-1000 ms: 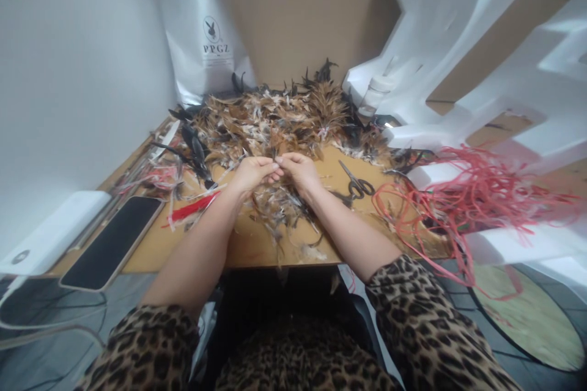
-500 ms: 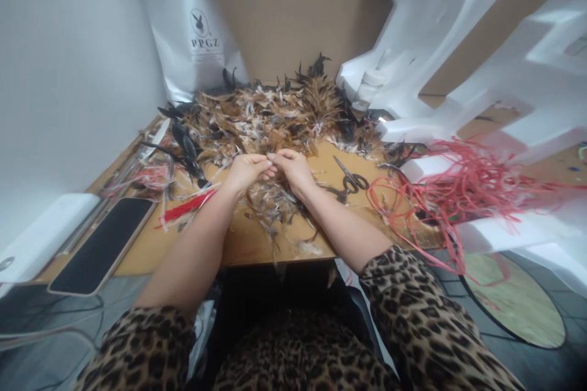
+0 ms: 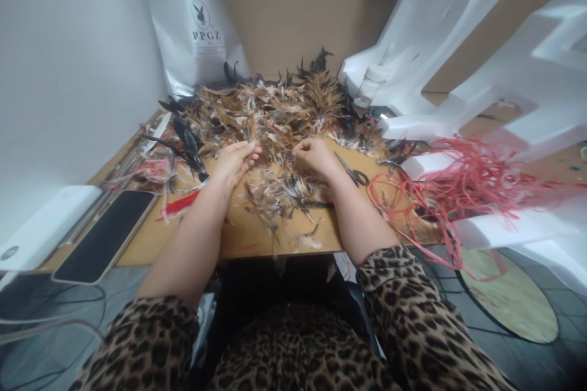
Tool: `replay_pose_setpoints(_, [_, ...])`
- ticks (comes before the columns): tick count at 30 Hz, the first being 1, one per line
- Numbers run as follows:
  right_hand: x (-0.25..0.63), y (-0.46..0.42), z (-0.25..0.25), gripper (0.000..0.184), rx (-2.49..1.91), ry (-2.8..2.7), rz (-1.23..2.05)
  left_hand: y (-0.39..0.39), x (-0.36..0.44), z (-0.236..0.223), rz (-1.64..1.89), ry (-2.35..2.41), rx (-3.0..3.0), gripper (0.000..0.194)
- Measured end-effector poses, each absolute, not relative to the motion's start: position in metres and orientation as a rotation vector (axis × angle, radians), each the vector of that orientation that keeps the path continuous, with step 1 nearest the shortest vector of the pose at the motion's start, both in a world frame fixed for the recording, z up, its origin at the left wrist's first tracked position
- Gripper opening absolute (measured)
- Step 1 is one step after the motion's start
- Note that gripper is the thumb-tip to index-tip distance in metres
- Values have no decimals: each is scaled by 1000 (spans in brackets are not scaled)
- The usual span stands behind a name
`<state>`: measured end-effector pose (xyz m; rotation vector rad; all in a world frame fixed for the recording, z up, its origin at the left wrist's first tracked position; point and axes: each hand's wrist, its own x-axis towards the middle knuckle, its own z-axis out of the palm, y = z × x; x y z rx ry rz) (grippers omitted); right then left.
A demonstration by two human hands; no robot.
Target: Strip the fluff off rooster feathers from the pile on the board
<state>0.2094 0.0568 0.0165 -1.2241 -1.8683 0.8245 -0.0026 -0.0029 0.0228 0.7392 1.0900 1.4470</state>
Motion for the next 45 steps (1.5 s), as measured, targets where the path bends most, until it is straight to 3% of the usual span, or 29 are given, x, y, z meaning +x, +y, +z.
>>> replay_pose_setpoints(9, [198,54,6,22,-1333,-2054,332,-3,-1,21,1417,1092,768,15])
replay_pose_setpoints(12, [196,54,6,14,-1411,-2057,305,-3,-1,22,1407,1085,771,13])
replay_pose_setpoints(15, [194,55,10,9,-1308,-1840,576,-3,-1,22,1399,1063,751,9])
replay_pose_setpoints(20, [190,47,22,24,-993,-1249,1434,-3,0,22,1302,961,721,7])
replay_pose_setpoints(24, [184,36,28,34,-782,-1050,1811,-6,2,22,1146,851,695,6])
replay_pose_setpoints(38, [161,25,20,34,-675,-971,1881,-12,9,28,1145,768,721,3])
replay_pose_setpoints(45, [155,18,19,34,-813,-1001,1824,-12,17,26,1310,1001,1050,20])
